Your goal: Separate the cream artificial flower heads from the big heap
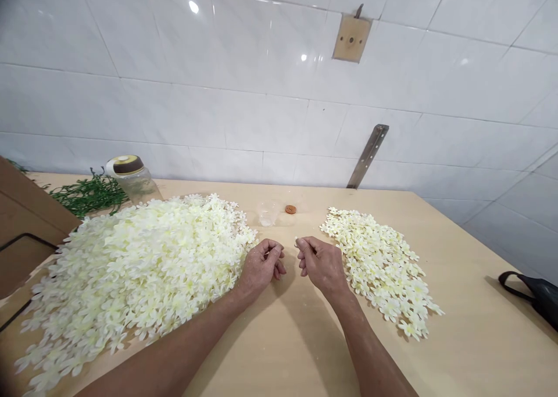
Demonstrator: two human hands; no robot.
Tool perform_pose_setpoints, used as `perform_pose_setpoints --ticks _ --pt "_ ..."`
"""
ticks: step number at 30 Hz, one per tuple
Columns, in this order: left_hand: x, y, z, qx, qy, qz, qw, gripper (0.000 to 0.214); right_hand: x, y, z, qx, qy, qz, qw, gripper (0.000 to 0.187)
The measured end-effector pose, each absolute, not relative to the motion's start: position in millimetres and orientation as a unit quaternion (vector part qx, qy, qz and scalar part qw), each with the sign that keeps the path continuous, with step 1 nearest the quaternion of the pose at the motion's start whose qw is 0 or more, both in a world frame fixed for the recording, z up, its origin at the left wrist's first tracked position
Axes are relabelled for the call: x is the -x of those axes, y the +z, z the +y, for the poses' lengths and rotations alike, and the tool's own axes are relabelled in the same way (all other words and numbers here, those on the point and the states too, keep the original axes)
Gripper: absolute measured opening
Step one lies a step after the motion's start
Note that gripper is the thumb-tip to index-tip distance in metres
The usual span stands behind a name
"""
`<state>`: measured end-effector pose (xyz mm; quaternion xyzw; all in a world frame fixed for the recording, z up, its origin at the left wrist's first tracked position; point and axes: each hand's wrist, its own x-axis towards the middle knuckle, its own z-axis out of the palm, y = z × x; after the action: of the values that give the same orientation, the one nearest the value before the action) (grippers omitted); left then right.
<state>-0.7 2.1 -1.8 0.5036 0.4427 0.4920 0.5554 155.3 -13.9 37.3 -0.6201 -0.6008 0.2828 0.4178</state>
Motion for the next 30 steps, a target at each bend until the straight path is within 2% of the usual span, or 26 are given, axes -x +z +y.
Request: perform_pose_setpoints --ticks 6,11,19,30 --pt "1 -1 2 -0.499 0.494 0.443 0.558 0.023 -153 36 -14 0.626 0.300 -0.619 0.367 0.057" --pt "1 -1 3 -0.504 0.494 0.444 0.552 0.021 -153 23 -11 0.592 0.333 -0.629 0.379 0.036" --pt "1 -1 2 -0.504 0.490 0.441 0.559 0.020 -153 25 -10 0.563 0.348 -0.621 0.419 0.037" --pt "1 -2 3 -0.509 0.490 0.439 0.554 0.020 -154 31 -13 0.610 0.176 -0.706 0.314 0.044"
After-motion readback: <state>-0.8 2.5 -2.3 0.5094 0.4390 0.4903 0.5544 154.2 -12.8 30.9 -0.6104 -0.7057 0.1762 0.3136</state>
